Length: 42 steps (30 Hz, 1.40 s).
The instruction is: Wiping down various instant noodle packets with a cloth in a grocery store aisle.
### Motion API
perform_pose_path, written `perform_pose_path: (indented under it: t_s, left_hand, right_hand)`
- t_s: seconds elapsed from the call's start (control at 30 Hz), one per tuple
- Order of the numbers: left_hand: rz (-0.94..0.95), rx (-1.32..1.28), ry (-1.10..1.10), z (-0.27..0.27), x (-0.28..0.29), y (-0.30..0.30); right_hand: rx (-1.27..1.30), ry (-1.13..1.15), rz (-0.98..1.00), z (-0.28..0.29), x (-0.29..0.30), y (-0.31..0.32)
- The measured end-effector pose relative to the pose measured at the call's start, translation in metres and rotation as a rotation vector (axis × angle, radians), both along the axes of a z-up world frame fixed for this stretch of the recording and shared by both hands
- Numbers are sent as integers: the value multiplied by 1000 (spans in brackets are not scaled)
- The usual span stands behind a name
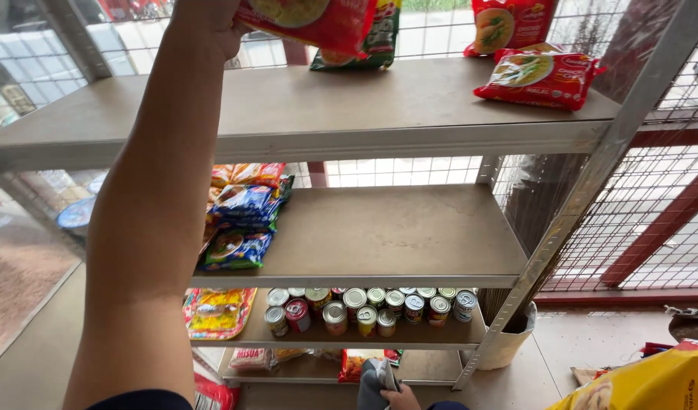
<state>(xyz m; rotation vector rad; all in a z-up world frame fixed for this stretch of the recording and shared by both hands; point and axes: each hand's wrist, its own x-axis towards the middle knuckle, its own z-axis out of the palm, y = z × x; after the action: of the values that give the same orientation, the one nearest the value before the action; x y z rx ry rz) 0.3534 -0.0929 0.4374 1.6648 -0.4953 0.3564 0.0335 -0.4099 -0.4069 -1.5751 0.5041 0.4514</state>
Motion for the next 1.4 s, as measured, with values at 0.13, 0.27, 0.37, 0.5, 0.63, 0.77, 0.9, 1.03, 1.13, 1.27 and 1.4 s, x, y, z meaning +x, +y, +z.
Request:
perform_pose_path:
  t_s: [0.13, 0.27, 0.37, 0.5, 0.63, 0.77, 0.9, 1.03, 1.13, 1.27, 1.4]
  left_hand:
    - [-157, -136, -173, -36, -29, 59]
    - [-394, -760, 203, -118, -234, 7]
    - [-372, -755, 422, -239, -294, 9]
    - [-551, -1036, 595, -374, -338, 27]
    - [-388, -1266, 716, -451, -359, 37]
    - [-412, -1237, 666, -487, -351, 50]
    - [-369, -1157, 661, -479, -358, 59]
    - [-375, -1159, 580, -476, -360, 50]
    - [-354, -1118, 576, -471, -366, 43]
    - [-283, -1045, 622, -488, -365, 41]
    - [-345, -1110, 640, -505, -362, 46]
  right_hand:
    - [108, -88, -71, 92, 0, 7]
    - [-5, -90, -200, 118, -19, -2]
    - [51, -103, -287, 174, -41, 3]
    - [215, -216, -372, 188, -56, 9]
    - [259, -86, -476, 267, -73, 41]
    - [380, -101, -596, 315, -82, 65]
    - [525, -543, -628, 317, -62, 40]
    - [-671, -1311, -301, 363, -45, 68]
    - [-594, -1436, -15, 487, -91, 179]
    - [-734, -1691, 442, 484, -77, 207]
    - [-1136, -1885, 532, 475, -36, 190]
